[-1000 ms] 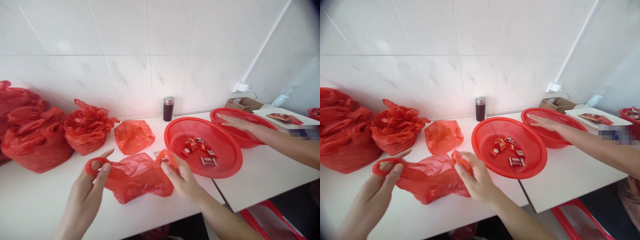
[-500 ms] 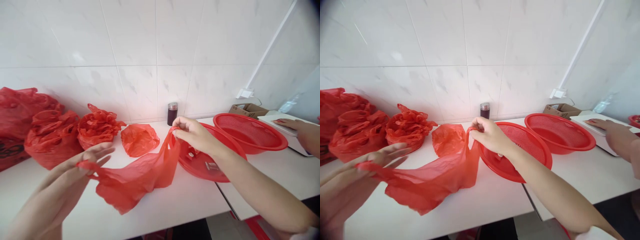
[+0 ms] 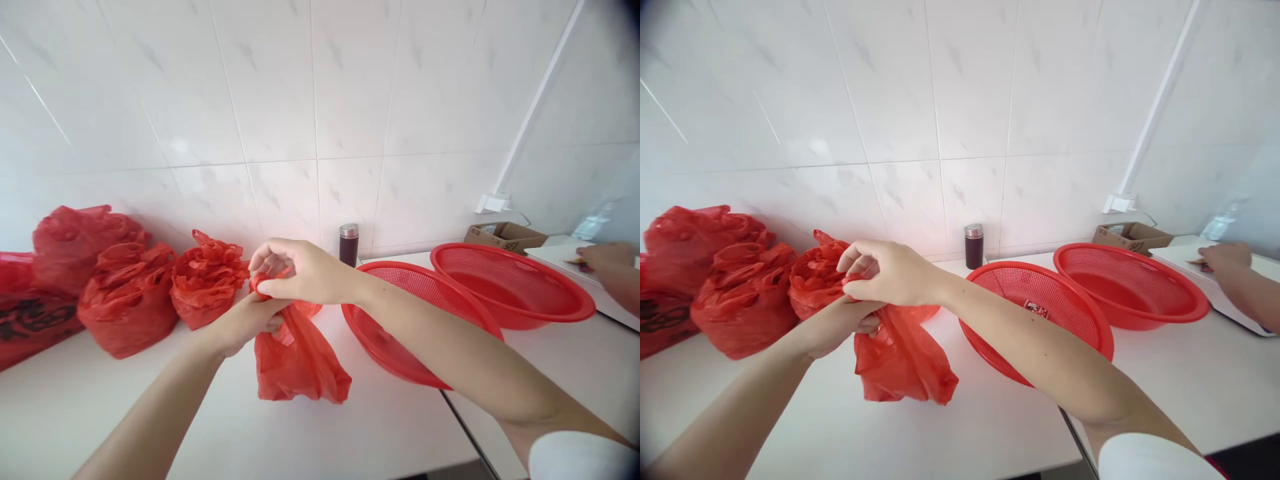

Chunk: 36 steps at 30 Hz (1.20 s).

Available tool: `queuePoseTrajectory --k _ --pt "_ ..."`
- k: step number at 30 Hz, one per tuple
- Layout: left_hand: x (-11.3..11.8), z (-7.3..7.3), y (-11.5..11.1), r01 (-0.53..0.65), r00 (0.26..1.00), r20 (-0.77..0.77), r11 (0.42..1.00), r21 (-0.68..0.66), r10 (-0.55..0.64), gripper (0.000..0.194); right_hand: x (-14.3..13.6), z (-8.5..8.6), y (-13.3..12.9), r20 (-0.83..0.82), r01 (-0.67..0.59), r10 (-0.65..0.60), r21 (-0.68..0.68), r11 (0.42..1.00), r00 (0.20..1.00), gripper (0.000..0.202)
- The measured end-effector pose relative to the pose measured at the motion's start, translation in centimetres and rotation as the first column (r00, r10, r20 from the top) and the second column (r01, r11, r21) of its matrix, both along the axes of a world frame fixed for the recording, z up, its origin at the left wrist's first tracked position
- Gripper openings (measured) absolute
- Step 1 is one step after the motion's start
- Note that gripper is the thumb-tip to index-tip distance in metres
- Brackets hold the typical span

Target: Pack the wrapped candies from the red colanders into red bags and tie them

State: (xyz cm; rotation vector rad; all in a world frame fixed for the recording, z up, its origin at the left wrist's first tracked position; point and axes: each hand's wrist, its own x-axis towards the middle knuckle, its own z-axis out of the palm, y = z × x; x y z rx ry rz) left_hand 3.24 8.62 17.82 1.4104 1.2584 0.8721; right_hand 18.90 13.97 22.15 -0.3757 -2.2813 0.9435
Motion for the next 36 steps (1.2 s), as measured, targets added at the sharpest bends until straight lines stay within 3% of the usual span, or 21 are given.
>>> queuePoseTrajectory --k 3,5,9,12,16,18,20,23,25,27,31,33,36 --pt "-0.6 -0.3 0.5 -0.040 0.997 0.071 0.999 0.005 0.040 0.030 0.7 -2.1 1.3 -0.006 0.049 -0.049 0.013 0.999 0.999 0.027" --pt "-1.0 -0.5 0.7 0.000 0.997 0.080 1.000 0.016 -0.001 0.032 1.5 -3.3 1.9 0.058 0.083 -0.081 -0.030 0.996 0.995 0.019" --pt "-1.6 -0.5 0.6 0.066 0.996 0.047 0.995 0.080 -0.070 0.031 3.3 -4.2 -0.1 0.033 0.113 -0.111 -0.072 0.991 0.993 0.008" --pt "-2.2 -0.4 0.2 0.155 0.982 -0.128 0.977 0.147 -0.137 0.025 4.3 -4.5 -2.2 0.054 -0.003 0.007 -0.072 0.997 0.999 0.008" --pt "-2.0 -0.7 -0.5 0.186 0.930 -0.346 0.972 0.146 -0.126 0.016 3.6 -6.8 -2.3 -0.151 0.096 -0.128 -0.203 0.974 0.980 0.026" --pt "-1.5 -1.1 -0.7 0.172 0.901 -0.428 0.963 0.209 -0.069 0.018 2.5 -8.4 -1.6 -0.174 0.125 -0.186 -0.313 0.942 0.967 0.034" --pt "-0.9 -1.8 -0.7 0.123 0.846 -0.526 0.928 0.353 0.088 0.019 1.5 -9.8 -1.1 -0.136 0.163 -0.235 -0.405 0.900 0.962 0.038" --pt "-0.2 -2.8 -0.4 0.054 0.781 -0.518 0.789 0.611 0.349 0.022 0.7 -10.9 -1.0 -0.080 0.141 -0.214 -0.525 0.839 0.974 0.041" --pt "0.0 -3.2 -0.4 0.038 0.803 -0.452 0.724 0.689 0.388 0.026 0.8 -10.9 -1.2 -0.120 0.067 -0.160 -0.559 0.826 0.980 0.034" --pt "-0.1 -3.3 -0.5 -0.003 0.833 -0.409 0.742 0.670 0.372 0.028 1.1 -10.6 -1.7 -0.173 0.031 -0.147 -0.542 0.840 0.974 0.024" --pt "-0.8 -4.4 -1.4 0.001 0.909 -0.374 0.897 0.442 0.183 0.030 2.3 -10.9 -3.4 -0.145 0.115 -0.210 -0.487 0.866 0.967 0.033" --pt "-1.8 -6.2 -2.1 0.000 0.940 -0.320 0.937 0.349 0.119 0.030 3.1 -12.4 -4.3 -0.133 0.170 -0.265 -0.487 0.857 0.955 0.035" --pt "-4.1 -10.3 -4.0 -0.165 0.939 -0.244 0.939 0.303 0.243 0.037 3.9 -16.2 -4.9 -0.163 0.216 -0.379 -0.595 0.774 0.911 0.039"
